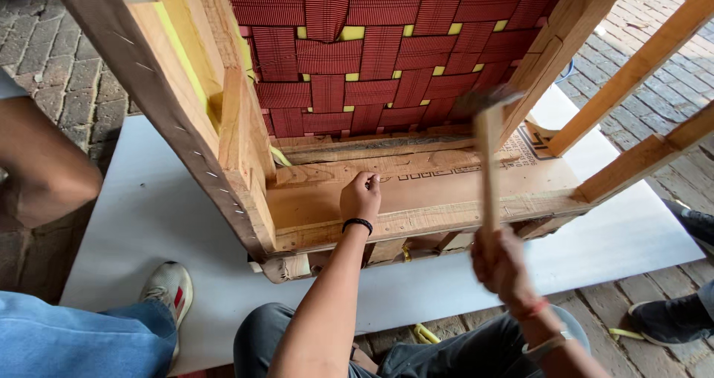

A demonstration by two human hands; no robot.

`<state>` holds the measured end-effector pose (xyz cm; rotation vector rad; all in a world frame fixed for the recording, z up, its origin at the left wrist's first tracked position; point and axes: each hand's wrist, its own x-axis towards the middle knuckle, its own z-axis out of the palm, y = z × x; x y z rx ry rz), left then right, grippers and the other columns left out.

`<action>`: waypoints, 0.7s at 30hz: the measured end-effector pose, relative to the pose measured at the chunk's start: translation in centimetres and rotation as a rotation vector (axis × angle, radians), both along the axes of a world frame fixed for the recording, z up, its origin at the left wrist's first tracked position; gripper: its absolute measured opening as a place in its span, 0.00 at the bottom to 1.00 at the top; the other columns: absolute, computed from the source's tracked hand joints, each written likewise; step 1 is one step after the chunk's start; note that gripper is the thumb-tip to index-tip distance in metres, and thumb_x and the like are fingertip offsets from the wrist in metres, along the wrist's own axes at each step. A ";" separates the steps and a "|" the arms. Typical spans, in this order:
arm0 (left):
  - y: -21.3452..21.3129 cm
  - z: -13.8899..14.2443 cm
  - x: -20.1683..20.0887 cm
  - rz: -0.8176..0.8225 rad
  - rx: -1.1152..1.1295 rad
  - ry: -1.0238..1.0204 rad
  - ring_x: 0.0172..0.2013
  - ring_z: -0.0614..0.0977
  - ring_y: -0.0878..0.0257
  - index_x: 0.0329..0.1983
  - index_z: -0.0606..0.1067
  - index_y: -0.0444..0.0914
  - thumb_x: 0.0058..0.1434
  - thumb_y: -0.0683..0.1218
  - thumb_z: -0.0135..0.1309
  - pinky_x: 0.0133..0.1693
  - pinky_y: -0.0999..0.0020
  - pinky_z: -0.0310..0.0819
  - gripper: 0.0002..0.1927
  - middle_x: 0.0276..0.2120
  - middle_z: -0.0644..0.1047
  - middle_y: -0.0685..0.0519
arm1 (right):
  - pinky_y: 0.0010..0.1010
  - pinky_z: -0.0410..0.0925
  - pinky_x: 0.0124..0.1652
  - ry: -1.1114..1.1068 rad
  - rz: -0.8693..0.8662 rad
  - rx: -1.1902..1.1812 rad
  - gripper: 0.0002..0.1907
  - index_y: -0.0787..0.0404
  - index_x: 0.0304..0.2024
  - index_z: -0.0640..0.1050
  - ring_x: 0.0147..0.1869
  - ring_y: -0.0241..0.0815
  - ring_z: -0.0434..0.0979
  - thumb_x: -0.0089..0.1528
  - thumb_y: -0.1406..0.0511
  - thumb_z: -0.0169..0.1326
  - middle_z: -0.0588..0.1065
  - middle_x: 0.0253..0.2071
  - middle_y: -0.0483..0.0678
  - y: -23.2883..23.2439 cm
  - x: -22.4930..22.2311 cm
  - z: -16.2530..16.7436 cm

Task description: The person sits on the floor with an inverted wooden chair frame over their lap and hammers nails along the rail to secure the red webbing upholstery. They then stand, place the hammer on a workbench, and pick up nails from the bench near a nail gun case.

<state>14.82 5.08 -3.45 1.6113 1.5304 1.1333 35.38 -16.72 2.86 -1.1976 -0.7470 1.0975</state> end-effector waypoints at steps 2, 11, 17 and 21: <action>0.0 -0.2 0.0 -0.007 0.012 0.005 0.34 0.85 0.53 0.40 0.82 0.43 0.66 0.54 0.55 0.36 0.60 0.78 0.11 0.34 0.84 0.50 | 0.31 0.56 0.20 -0.052 0.027 0.364 0.30 0.54 0.37 0.69 0.20 0.37 0.60 0.64 0.36 0.43 0.66 0.23 0.44 -0.1 1.2 4.1; -0.8 0.1 -0.1 0.002 0.078 -0.024 0.34 0.84 0.52 0.40 0.82 0.43 0.66 0.54 0.54 0.35 0.58 0.77 0.12 0.33 0.84 0.49 | 0.29 0.50 0.18 0.070 0.038 -0.613 0.31 0.53 0.31 0.63 0.18 0.35 0.52 0.63 0.35 0.42 0.57 0.19 0.40 2.6 -2.4 -2.1; -0.7 -0.4 0.3 -0.027 0.091 -0.038 0.33 0.85 0.53 0.39 0.81 0.43 0.65 0.53 0.55 0.34 0.60 0.76 0.11 0.32 0.83 0.50 | 0.28 0.49 0.17 0.139 -0.104 -0.248 0.30 0.53 0.34 0.68 0.16 0.34 0.53 0.60 0.36 0.37 0.61 0.19 0.41 -2.2 1.9 -1.5; -0.4 -1.0 0.2 -0.017 0.095 -0.055 0.32 0.85 0.54 0.39 0.81 0.42 0.64 0.53 0.55 0.34 0.61 0.76 0.11 0.31 0.83 0.50 | 0.26 0.48 0.15 -0.037 -0.017 0.562 0.35 0.56 0.34 0.68 0.16 0.32 0.51 0.66 0.33 0.35 0.57 0.18 0.40 -2.3 5.1 5.3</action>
